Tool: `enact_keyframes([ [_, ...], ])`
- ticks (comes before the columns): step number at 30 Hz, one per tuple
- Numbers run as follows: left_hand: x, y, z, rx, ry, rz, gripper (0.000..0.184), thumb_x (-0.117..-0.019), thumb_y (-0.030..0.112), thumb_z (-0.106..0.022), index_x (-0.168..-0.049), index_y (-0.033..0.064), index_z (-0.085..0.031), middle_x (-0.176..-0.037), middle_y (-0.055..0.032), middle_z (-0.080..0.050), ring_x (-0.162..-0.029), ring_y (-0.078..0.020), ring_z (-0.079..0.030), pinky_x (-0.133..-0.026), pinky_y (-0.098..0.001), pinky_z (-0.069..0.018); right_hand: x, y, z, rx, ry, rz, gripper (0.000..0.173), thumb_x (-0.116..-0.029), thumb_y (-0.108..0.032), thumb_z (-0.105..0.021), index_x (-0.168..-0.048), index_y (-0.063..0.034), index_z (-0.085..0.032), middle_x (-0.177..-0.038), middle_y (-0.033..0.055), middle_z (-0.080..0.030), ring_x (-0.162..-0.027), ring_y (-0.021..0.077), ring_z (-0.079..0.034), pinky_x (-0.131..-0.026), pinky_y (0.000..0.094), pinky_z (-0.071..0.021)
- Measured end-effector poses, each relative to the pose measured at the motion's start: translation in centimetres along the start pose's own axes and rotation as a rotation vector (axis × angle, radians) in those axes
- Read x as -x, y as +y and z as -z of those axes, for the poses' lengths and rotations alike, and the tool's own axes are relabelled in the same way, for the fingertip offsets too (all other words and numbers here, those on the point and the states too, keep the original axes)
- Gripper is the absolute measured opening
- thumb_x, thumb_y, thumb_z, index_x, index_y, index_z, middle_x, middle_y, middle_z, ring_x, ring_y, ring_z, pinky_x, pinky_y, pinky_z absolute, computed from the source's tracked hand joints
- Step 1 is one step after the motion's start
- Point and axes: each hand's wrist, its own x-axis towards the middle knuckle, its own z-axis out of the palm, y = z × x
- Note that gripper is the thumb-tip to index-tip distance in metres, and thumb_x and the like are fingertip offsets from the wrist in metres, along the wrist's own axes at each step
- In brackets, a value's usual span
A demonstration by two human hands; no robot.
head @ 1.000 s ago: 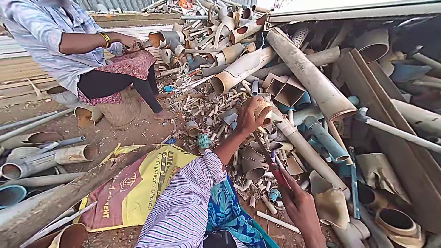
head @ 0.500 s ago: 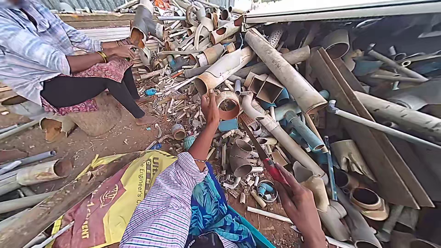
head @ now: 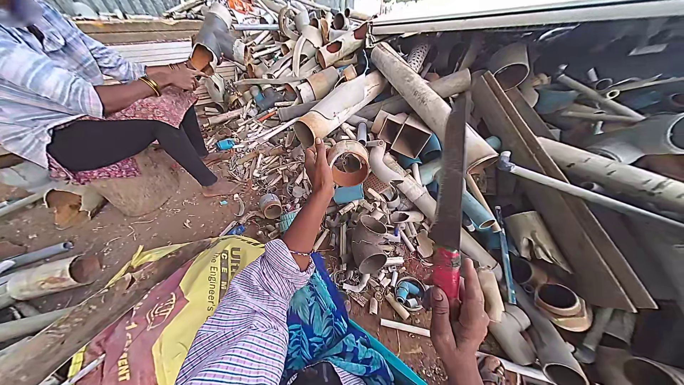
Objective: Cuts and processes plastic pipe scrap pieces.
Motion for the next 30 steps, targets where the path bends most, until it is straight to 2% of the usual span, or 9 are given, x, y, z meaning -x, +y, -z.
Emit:
enact_keyframes([
  [3,0.7,0.2,0.0,-0.032,-0.029,-0.051,0.041,-0.1121,0.034,-0.040,-0.125,-0.0020,-0.054,-0.110,-0.0133,-0.067,-0.102,-0.0144,-0.065,-0.095,-0.0335,-0.0525,1.4,0.6,-2.8,0.026,-0.003,0.013,0.060,-0.1102,-0.035,-0.044,-0.158,-0.0031,-0.026,-0.114,0.0150,-0.065,-0.084,-0.0003,-0.064,-0.080,0.0139,-0.0525],
  [5,1.5,0.6,-0.1,-0.090,-0.051,-0.090,0.044,-0.1129,0.032,-0.035,-0.130,-0.0048,-0.052,-0.118,-0.0150,-0.063,-0.110,-0.0152,-0.060,-0.100,-0.0343,-0.0472,1.6,0.8,-3.5,0.063,-0.156,-0.034,0.057,-0.1033,-0.018,-0.050,-0.148,0.0146,-0.039,-0.119,0.0257,-0.068,-0.092,0.0143,-0.070,-0.084,0.0234,-0.0554],
  [7,2.1,0.7,0.1,-0.141,-0.028,-0.107,0.044,-0.1134,0.031,-0.033,-0.127,-0.0049,-0.054,-0.116,-0.0124,-0.061,-0.108,-0.0132,-0.058,-0.099,-0.0317,-0.0455,1.4,0.8,-3.3,0.060,-0.277,-0.115,0.053,-0.0983,-0.012,-0.052,-0.144,0.0145,-0.047,-0.119,0.0242,-0.071,-0.092,0.0205,-0.073,-0.082,0.0290,-0.0578],
  [9,2.2,0.8,0.2,-0.123,-0.012,-0.095,0.043,-0.1136,0.032,-0.033,-0.124,-0.0030,-0.055,-0.112,-0.0100,-0.062,-0.105,-0.0117,-0.060,-0.096,-0.0302,-0.0478,1.1,0.3,-2.9,0.032,-0.224,-0.101,0.053,-0.1000,-0.016,-0.052,-0.142,0.0154,-0.048,-0.115,0.0234,-0.071,-0.086,0.0122,-0.071,-0.079,0.0223,-0.0560],
  [13,2.2,0.8,0.3,-0.118,-0.016,-0.114,0.040,-0.1133,0.029,-0.035,-0.124,-0.0045,-0.055,-0.114,-0.0103,-0.062,-0.105,-0.0104,-0.059,-0.097,-0.0294,-0.0458,1.0,-0.8,-2.4,-0.001,-0.003,0.010,0.066,-0.1099,-0.036,-0.043,-0.155,0.0074,-0.025,-0.116,0.0206,-0.064,-0.087,-0.0043,-0.063,-0.083,0.0107,-0.0495],
  [15,2.4,0.6,0.1,-0.104,-0.027,-0.111,0.038,-0.1130,0.028,-0.037,-0.124,-0.0046,-0.054,-0.118,-0.0121,-0.062,-0.109,-0.0112,-0.060,-0.098,-0.0291,-0.0483,1.3,-0.5,-3.1,0.033,0.032,0.011,0.067,-0.1102,-0.037,-0.043,-0.157,0.0040,-0.018,-0.110,0.0181,-0.063,-0.081,-0.0037,-0.062,-0.079,0.0112,-0.0504],
  [19,3.1,-0.3,-0.5,-0.048,-0.128,-0.151,0.040,-0.1115,0.026,-0.042,-0.132,-0.0060,-0.053,-0.121,-0.0152,-0.063,-0.113,-0.0142,-0.060,-0.103,-0.0330,-0.0477,1.9,0.7,-3.8,0.034,-0.244,-0.125,0.059,-0.0980,-0.012,-0.051,-0.147,0.0189,-0.038,-0.113,0.0259,-0.070,-0.082,0.0178,-0.071,-0.075,0.0291,-0.0578],
  [25,3.3,0.2,-0.8,-0.043,-0.095,-0.111,0.033,-0.1125,0.022,-0.039,-0.121,-0.0052,-0.054,-0.111,-0.0119,-0.066,-0.102,-0.0108,-0.065,-0.094,-0.0282,-0.0517,0.7,-0.8,-1.9,-0.037,-0.049,-0.099,0.067,-0.1075,-0.033,-0.048,-0.153,0.0108,-0.027,-0.096,0.0147,-0.066,-0.060,0.0002,-0.057,-0.058,0.0164,-0.0515],
  [30,3.3,0.3,-0.9,-0.054,-0.079,-0.138,0.032,-0.1123,0.023,-0.040,-0.118,-0.0052,-0.055,-0.111,-0.0112,-0.065,-0.102,-0.0092,-0.063,-0.094,-0.0264,-0.0508,1.0,-0.9,-1.8,-0.056,-0.021,-0.038,0.066,-0.1095,-0.039,-0.043,-0.159,0.0005,-0.024,-0.104,0.0147,-0.066,-0.068,-0.0021,-0.060,-0.065,0.0138,-0.0521],
])
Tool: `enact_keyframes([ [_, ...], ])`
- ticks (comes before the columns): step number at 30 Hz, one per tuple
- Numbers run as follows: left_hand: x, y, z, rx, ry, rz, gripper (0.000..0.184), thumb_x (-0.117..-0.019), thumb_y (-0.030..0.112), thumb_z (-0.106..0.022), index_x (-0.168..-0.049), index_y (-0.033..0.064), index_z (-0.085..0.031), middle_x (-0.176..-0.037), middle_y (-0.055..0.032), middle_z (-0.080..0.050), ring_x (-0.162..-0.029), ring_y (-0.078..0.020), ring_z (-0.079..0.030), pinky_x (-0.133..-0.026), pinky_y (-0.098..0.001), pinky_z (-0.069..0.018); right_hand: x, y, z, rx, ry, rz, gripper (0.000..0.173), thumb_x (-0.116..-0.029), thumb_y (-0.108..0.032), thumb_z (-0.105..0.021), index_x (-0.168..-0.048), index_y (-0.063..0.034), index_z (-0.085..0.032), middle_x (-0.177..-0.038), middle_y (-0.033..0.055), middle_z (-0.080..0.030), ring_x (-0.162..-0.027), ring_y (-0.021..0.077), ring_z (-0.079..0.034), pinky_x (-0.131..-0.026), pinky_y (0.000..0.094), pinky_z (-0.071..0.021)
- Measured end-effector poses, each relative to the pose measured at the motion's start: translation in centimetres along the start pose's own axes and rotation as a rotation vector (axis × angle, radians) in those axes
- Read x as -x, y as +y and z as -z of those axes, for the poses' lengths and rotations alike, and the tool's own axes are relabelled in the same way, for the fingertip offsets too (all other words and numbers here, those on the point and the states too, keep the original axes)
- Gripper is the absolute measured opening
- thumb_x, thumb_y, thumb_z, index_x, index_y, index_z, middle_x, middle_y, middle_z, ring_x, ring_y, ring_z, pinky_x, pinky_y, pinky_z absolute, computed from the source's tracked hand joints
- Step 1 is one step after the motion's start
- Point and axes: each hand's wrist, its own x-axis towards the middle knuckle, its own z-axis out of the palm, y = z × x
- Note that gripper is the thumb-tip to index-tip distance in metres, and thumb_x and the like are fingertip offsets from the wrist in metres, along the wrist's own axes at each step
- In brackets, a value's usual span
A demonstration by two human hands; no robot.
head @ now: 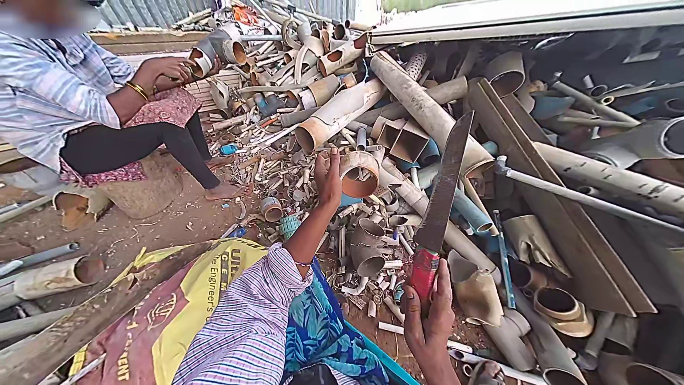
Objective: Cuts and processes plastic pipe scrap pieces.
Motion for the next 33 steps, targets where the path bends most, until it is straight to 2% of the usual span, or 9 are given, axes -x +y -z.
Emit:
enact_keyframes([
  [3,0.1,0.0,0.3,-0.039,-0.012,-0.003,0.037,-0.1128,0.023,-0.038,-0.122,-0.0083,-0.054,-0.119,-0.0153,-0.063,-0.108,-0.0116,-0.063,-0.097,-0.0280,-0.0508,0.4,-0.1,-0.1,-0.025,0.012,0.025,0.062,-0.1100,-0.039,-0.042,-0.161,-0.0104,-0.022,-0.098,0.0094,-0.065,-0.066,0.0005,-0.060,-0.062,0.0158,-0.0524],
  [8,0.4,0.3,0.2,-0.045,-0.023,-0.005,0.034,-0.1127,0.024,-0.038,-0.117,-0.0055,-0.054,-0.115,-0.0128,-0.061,-0.106,-0.0106,-0.061,-0.096,-0.0279,-0.0493,0.9,-0.1,-1.2,-0.107,0.173,0.049,0.067,-0.1095,-0.040,-0.045,-0.162,-0.0444,-0.004,-0.125,-0.0098,-0.061,-0.075,-0.0044,-0.062,-0.066,0.0131,-0.0538],
  [9,0.5,0.4,0.2,-0.035,-0.026,-0.003,0.033,-0.1126,0.023,-0.038,-0.118,-0.0053,-0.054,-0.114,-0.0125,-0.061,-0.105,-0.0106,-0.061,-0.095,-0.0277,-0.0494,1.3,0.0,-1.9,-0.098,0.162,0.019,0.068,-0.1098,-0.040,-0.044,-0.163,-0.0379,-0.002,-0.121,-0.0066,-0.060,-0.076,-0.0042,-0.062,-0.068,0.0135,-0.0540],
  [12,0.6,0.1,0.2,0.007,-0.071,-0.026,0.033,-0.1123,0.021,-0.038,-0.128,-0.0061,-0.049,-0.114,-0.0130,-0.062,-0.102,-0.0118,-0.064,-0.093,-0.0292,-0.0528,2.5,0.8,-3.2,-0.058,-0.135,-0.167,0.071,-0.1025,-0.018,-0.050,-0.156,0.0156,-0.016,-0.114,0.0241,-0.066,-0.074,0.0106,-0.066,-0.070,0.0263,-0.0568],
  [14,0.1,-0.4,0.4,0.037,-0.085,-0.073,0.028,-0.1107,0.020,-0.043,-0.124,-0.0029,-0.051,-0.105,-0.0088,-0.065,-0.097,-0.0093,-0.065,-0.090,-0.0291,-0.0545,2.3,1.0,-3.3,-0.136,-0.256,-0.299,0.070,-0.0980,-0.012,-0.051,-0.155,0.0156,-0.021,-0.115,0.0221,-0.067,-0.068,0.0092,-0.064,-0.063,0.0266,-0.0564],
  [20,0.6,0.5,0.4,0.018,-0.058,0.010,0.032,-0.1129,0.021,-0.037,-0.125,-0.0051,-0.051,-0.110,-0.0110,-0.062,-0.096,-0.0110,-0.065,-0.088,-0.0271,-0.0541,0.9,0.7,-1.9,-0.221,0.015,-0.246,0.078,-0.1027,-0.022,-0.053,-0.151,0.0198,-0.008,-0.104,0.0133,-0.061,-0.063,-0.0017,-0.058,-0.057,0.0180,-0.0539],
  [24,2.9,-0.7,-0.5,0.004,-0.301,0.023,0.032,-0.1113,0.023,-0.040,-0.125,-0.0036,-0.051,-0.106,-0.0105,-0.066,-0.098,-0.0114,-0.065,-0.091,-0.0314,-0.0543,-0.7,1.8,-0.9,-0.454,0.148,-0.621,0.043,-0.0913,-0.003,-0.056,-0.131,0.0053,-0.040,-0.082,-0.0027,-0.060,-0.052,-0.0005,-0.055,-0.047,0.0163,-0.0501],
  [29,9.8,-0.8,-1.8,-0.110,-0.687,0.099,0.029,-0.1074,0.018,-0.049,-0.123,-0.0051,-0.058,-0.110,-0.0142,-0.069,-0.097,-0.0164,-0.066,-0.089,-0.0384,-0.0543,-1.4,4.4,-0.3,-0.502,0.342,-0.783,0.057,-0.0888,0.002,-0.061,-0.137,-0.0026,-0.030,-0.109,0.0042,-0.063,-0.052,0.0025,-0.056,-0.045,0.0190,-0.0502],
  [33,11.2,-1.0,-2.5,-0.197,-0.704,0.128,0.031,-0.1049,0.019,-0.057,-0.122,-0.0069,-0.059,-0.102,-0.0141,-0.069,-0.091,-0.0132,-0.065,-0.086,-0.0322,-0.0527,-0.5,6.8,-0.4,-0.288,0.340,-0.689,0.066,-0.0842,-0.006,-0.070,-0.135,0.0041,-0.029,-0.111,0.0064,-0.064,-0.065,-0.0017,-0.059,-0.053,0.0160,-0.0491],
])
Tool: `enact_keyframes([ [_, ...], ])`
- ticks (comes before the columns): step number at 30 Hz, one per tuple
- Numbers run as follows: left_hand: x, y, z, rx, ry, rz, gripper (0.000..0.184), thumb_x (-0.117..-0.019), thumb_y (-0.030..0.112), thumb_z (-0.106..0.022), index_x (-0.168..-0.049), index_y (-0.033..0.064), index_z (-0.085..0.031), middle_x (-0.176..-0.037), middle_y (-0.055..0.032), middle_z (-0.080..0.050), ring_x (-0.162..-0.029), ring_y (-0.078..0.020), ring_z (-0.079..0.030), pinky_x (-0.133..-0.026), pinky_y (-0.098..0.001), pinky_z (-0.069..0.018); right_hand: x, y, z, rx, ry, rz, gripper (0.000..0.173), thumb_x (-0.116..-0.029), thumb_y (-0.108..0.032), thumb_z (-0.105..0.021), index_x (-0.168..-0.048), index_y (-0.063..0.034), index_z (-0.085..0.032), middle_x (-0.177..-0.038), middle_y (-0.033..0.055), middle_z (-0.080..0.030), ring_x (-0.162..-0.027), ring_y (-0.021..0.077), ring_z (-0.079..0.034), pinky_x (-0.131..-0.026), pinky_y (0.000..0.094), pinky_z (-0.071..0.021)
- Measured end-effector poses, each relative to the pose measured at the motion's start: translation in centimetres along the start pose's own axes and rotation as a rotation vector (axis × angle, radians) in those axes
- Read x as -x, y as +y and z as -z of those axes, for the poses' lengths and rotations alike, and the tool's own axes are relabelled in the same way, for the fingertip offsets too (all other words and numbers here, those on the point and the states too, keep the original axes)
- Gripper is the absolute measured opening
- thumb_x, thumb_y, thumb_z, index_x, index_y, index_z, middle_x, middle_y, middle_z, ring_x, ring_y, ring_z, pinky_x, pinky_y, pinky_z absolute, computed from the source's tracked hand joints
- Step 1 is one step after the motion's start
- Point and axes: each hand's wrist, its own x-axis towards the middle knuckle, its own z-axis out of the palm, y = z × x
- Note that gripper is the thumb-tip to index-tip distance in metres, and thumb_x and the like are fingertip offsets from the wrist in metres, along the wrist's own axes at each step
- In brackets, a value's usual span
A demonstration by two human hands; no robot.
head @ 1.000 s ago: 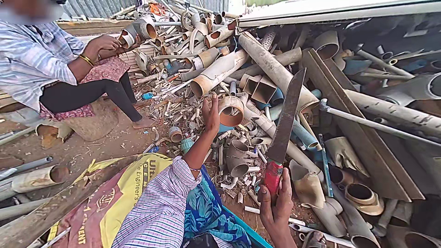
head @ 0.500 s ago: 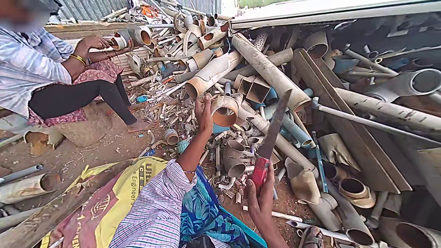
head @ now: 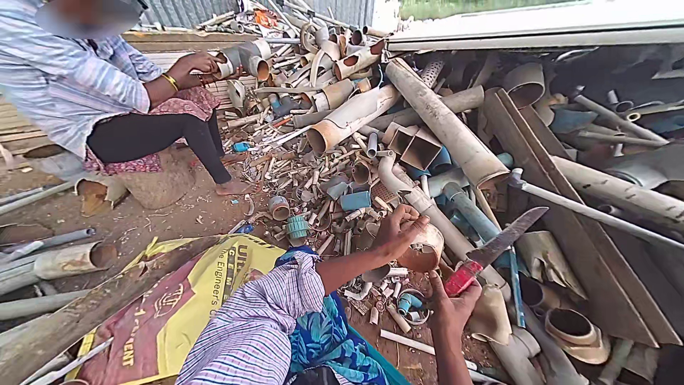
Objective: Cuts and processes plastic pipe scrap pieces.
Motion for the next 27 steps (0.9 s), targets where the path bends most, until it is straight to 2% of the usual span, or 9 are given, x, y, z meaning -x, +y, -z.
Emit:
enact_keyframes([
  [5,0.3,0.1,-1.2,-0.026,-0.093,0.044,0.037,-0.1062,0.021,-0.056,-0.125,-0.0106,-0.057,-0.109,-0.0206,-0.068,-0.097,-0.0190,-0.066,-0.092,-0.0350,-0.0526,0.0,0.7,-0.1,0.165,0.006,0.064,0.080,-0.0793,-0.015,-0.075,-0.140,0.0111,-0.031,-0.112,0.0149,-0.054,-0.081,0.0024,-0.058,-0.067,0.0196,-0.0518],
  [8,0.7,-0.6,-2.1,-0.075,-0.117,-0.055,0.038,-0.1038,0.021,-0.059,-0.121,-0.0123,-0.059,-0.111,-0.0240,-0.067,-0.104,-0.0245,-0.066,-0.095,-0.0379,-0.0520,-0.2,1.5,-0.1,0.108,0.040,0.015,0.073,-0.0839,-0.006,-0.069,-0.142,0.0090,-0.028,-0.106,0.0130,-0.051,-0.067,0.0031,-0.057,-0.057,0.0208,-0.0523],
  [11,1.1,-1.1,-2.8,-0.089,-0.153,-0.049,0.038,-0.1035,0.022,-0.058,-0.121,-0.0118,-0.061,-0.118,-0.0267,-0.065,-0.112,-0.0311,-0.063,-0.100,-0.0438,-0.0491,-0.3,2.0,0.1,0.037,0.109,-0.057,0.069,-0.0827,0.001,-0.059,-0.143,0.0061,-0.025,-0.101,0.0093,-0.050,-0.057,0.0025,-0.056,-0.049,0.0205,-0.0520],
  [15,1.0,-0.6,-2.9,0.066,-0.141,-0.038,0.038,-0.1036,0.014,-0.057,-0.128,-0.0152,-0.055,-0.123,-0.0295,-0.063,-0.113,-0.0293,-0.064,-0.101,-0.0399,-0.0505,-0.8,1.1,0.2,-0.062,0.188,-0.181,0.063,-0.0890,0.003,-0.050,-0.145,0.0001,-0.021,-0.100,0.0064,-0.049,-0.058,0.0037,-0.054,-0.050,0.0218,-0.0505],
  [17,0.8,-0.5,-2.9,0.092,-0.093,-0.020,0.045,-0.1020,0.015,-0.060,-0.134,-0.0149,-0.051,-0.135,-0.0323,-0.056,-0.127,-0.0341,-0.058,-0.108,-0.0426,-0.0469,-0.9,-0.2,0.3,-0.150,0.192,-0.260,0.046,-0.0951,0.002,-0.045,-0.138,-0.0035,-0.028,-0.089,0.0012,-0.051,-0.053,0.0023,-0.053,-0.045,0.0199,-0.0485],
  [19,0.5,-0.6,-3.0,0.111,-0.083,0.051,0.054,-0.1013,0.017,-0.063,-0.141,-0.0140,-0.045,-0.144,-0.0332,-0.050,-0.136,-0.0368,-0.051,-0.113,-0.0450,-0.0420,-0.8,-1.1,0.4,-0.256,0.184,-0.327,0.018,-0.0977,0.002,-0.042,-0.113,-0.0075,-0.042,-0.067,-0.0047,-0.055,-0.044,0.0007,-0.051,-0.039,0.0172,-0.0462],
  [20,0.3,-0.8,-3.2,0.139,-0.098,0.111,0.057,-0.1022,0.019,-0.062,-0.145,-0.0130,-0.041,-0.145,-0.0330,-0.049,-0.137,-0.0369,-0.050,-0.114,-0.0454,-0.0410,-0.7,-1.3,0.4,-0.311,0.165,-0.360,0.012,-0.0997,0.001,-0.041,-0.105,-0.0090,-0.045,-0.062,-0.0060,-0.056,-0.043,0.0001,-0.051,-0.039,0.0161,-0.0460],
  [24,0.8,-0.7,-4.0,0.403,-0.246,0.394,0.056,-0.1116,0.031,-0.042,-0.151,-0.0072,-0.033,-0.145,-0.0305,-0.048,-0.131,-0.0329,-0.052,-0.111,-0.0460,-0.0425,0.6,-2.8,-0.2,-0.481,0.173,-0.467,0.021,-0.1042,-0.001,-0.033,-0.095,-0.0124,-0.049,-0.059,-0.0084,-0.055,-0.043,-0.0024,-0.051,-0.042,0.0120,-0.0452],
  [27,2.0,0.2,-4.0,0.414,-0.358,0.338,0.056,-0.1136,0.028,-0.031,-0.153,-0.0114,-0.031,-0.159,-0.0315,-0.031,-0.148,-0.0324,-0.035,-0.122,-0.0422,-0.0275,1.5,-3.2,-0.7,-0.538,0.229,-0.509,0.032,-0.1084,-0.008,-0.026,-0.088,-0.0137,-0.051,-0.057,-0.0086,-0.056,-0.043,-0.0015,-0.052,-0.042,0.0128,-0.0459],
])
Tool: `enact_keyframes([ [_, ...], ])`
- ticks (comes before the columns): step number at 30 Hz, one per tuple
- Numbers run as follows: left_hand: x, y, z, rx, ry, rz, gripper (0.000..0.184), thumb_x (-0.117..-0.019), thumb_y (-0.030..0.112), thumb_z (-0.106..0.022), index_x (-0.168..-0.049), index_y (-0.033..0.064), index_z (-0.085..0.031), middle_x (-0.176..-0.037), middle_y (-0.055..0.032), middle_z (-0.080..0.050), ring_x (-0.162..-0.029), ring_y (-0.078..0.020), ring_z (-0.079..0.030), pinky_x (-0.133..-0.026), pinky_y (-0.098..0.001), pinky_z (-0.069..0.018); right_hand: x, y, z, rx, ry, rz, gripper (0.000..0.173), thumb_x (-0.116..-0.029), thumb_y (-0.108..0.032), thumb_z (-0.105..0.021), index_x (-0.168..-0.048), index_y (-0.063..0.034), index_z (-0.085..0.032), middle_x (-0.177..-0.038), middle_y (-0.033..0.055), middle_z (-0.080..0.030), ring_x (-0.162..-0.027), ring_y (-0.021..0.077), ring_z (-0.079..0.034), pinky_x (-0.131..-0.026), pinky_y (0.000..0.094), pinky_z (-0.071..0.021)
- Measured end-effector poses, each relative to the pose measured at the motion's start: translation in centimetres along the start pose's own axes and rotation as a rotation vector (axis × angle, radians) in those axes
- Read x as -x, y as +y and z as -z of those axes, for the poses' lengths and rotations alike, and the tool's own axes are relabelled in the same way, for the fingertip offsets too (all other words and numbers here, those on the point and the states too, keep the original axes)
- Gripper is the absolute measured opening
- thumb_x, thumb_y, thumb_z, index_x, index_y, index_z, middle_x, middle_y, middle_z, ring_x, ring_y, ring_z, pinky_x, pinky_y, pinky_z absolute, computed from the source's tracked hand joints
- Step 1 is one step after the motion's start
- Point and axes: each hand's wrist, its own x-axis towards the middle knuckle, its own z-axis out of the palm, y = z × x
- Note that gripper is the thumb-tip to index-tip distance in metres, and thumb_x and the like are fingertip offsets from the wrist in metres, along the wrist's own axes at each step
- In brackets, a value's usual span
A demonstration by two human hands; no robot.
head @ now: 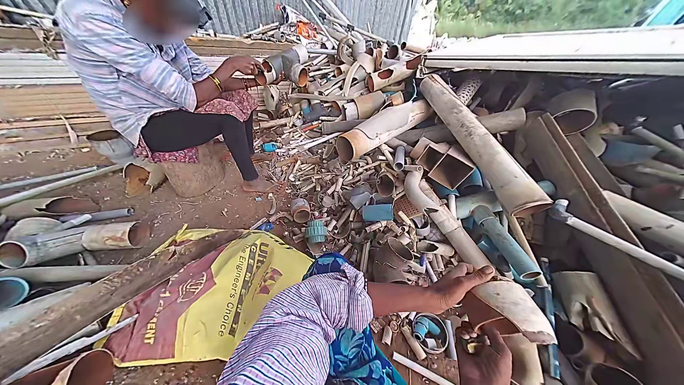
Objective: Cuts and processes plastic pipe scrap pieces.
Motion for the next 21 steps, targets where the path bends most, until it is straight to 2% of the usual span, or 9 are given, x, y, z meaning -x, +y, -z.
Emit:
enact_keyframes([
  [2,0.4,0.0,-0.7,-0.028,-0.026,-0.047,0.048,-0.1130,0.019,-0.033,-0.147,-0.0142,-0.036,-0.153,-0.0318,-0.038,-0.142,-0.0295,-0.041,-0.119,-0.0385,-0.0313,-0.1,0.6,0.5,0.018,-0.009,0.029,0.033,-0.1087,-0.007,-0.021,-0.090,-0.0122,-0.047,-0.055,-0.0075,-0.055,-0.043,-0.0002,-0.053,-0.043,0.0134,-0.0473],
  [4,0.6,0.1,-1.0,-0.024,-0.074,-0.053,0.044,-0.1123,0.015,-0.035,-0.145,-0.0140,-0.036,-0.148,-0.0315,-0.041,-0.136,-0.0272,-0.046,-0.115,-0.0362,-0.0358,0.0,1.0,0.9,0.037,0.000,0.043,0.033,-0.1084,-0.007,-0.020,-0.090,-0.0117,-0.047,-0.054,-0.0068,-0.054,-0.042,0.0010,-0.053,-0.042,0.0141,-0.0470],
  [10,1.2,0.8,-0.9,-0.069,-0.201,-0.066,0.050,-0.1106,0.015,-0.037,-0.154,-0.0088,-0.026,-0.158,-0.0333,-0.029,-0.145,-0.0327,-0.036,-0.119,-0.0400,-0.0295,-0.2,0.2,1.3,0.087,-0.030,0.115,0.031,-0.1069,-0.003,-0.021,-0.093,-0.0115,-0.047,-0.054,-0.0077,-0.055,-0.042,0.0000,-0.052,-0.042,0.0144,-0.0464],
  [11,1.2,0.8,-0.9,-0.072,-0.222,-0.065,0.052,-0.1104,0.015,-0.038,-0.155,-0.0074,-0.024,-0.158,-0.0331,-0.029,-0.144,-0.0326,-0.037,-0.119,-0.0412,-0.0307,-0.1,-0.1,1.1,0.107,-0.024,0.129,0.029,-0.1071,-0.002,-0.023,-0.094,-0.0111,-0.047,-0.054,-0.0079,-0.054,-0.042,-0.0001,-0.053,-0.041,0.0145,-0.0471],
  [13,0.8,0.2,-0.7,-0.019,-0.247,-0.070,0.055,-0.1082,0.014,-0.042,-0.155,-0.0068,-0.023,-0.152,-0.0314,-0.038,-0.137,-0.0300,-0.046,-0.115,-0.0414,-0.0378,0.4,-0.6,0.5,0.157,-0.007,0.139,0.021,-0.1046,0.001,-0.027,-0.097,-0.0112,-0.042,-0.056,-0.0092,-0.051,-0.043,-0.0007,-0.052,-0.043,0.0145,-0.0473],
  [15,0.6,0.3,-0.7,0.018,-0.228,-0.075,0.056,-0.1066,0.012,-0.047,-0.154,-0.0079,-0.024,-0.145,-0.0303,-0.046,-0.130,-0.0272,-0.052,-0.111,-0.0396,-0.0417,0.4,-0.5,0.5,0.171,-0.041,0.139,0.018,-0.1056,0.000,-0.028,-0.100,-0.0109,-0.041,-0.056,-0.0090,-0.051,-0.043,-0.0004,-0.052,-0.043,0.0146,-0.0477],
  [18,0.0,1.1,0.0,0.030,-0.144,-0.103,0.055,-0.1055,0.010,-0.050,-0.152,-0.0088,-0.027,-0.139,-0.0288,-0.052,-0.124,-0.0243,-0.055,-0.108,-0.0374,-0.0442,-0.1,0.3,0.7,0.144,-0.097,0.141,0.024,-0.1106,-0.014,-0.024,-0.101,-0.0125,-0.046,-0.057,-0.0078,-0.055,-0.040,0.0008,-0.051,-0.038,0.0160,-0.0464],
  [21,-1.4,2.2,2.3,-0.003,-0.026,-0.174,0.053,-0.1059,0.017,-0.050,-0.150,-0.0071,-0.033,-0.138,-0.0280,-0.053,-0.124,-0.0252,-0.056,-0.108,-0.0406,-0.0450,0.0,0.2,0.6,0.167,-0.130,0.187,0.021,-0.1110,-0.020,-0.021,-0.112,-0.0128,-0.041,-0.066,-0.0067,-0.057,-0.042,0.0018,-0.052,-0.038,0.0170,-0.0463],
])
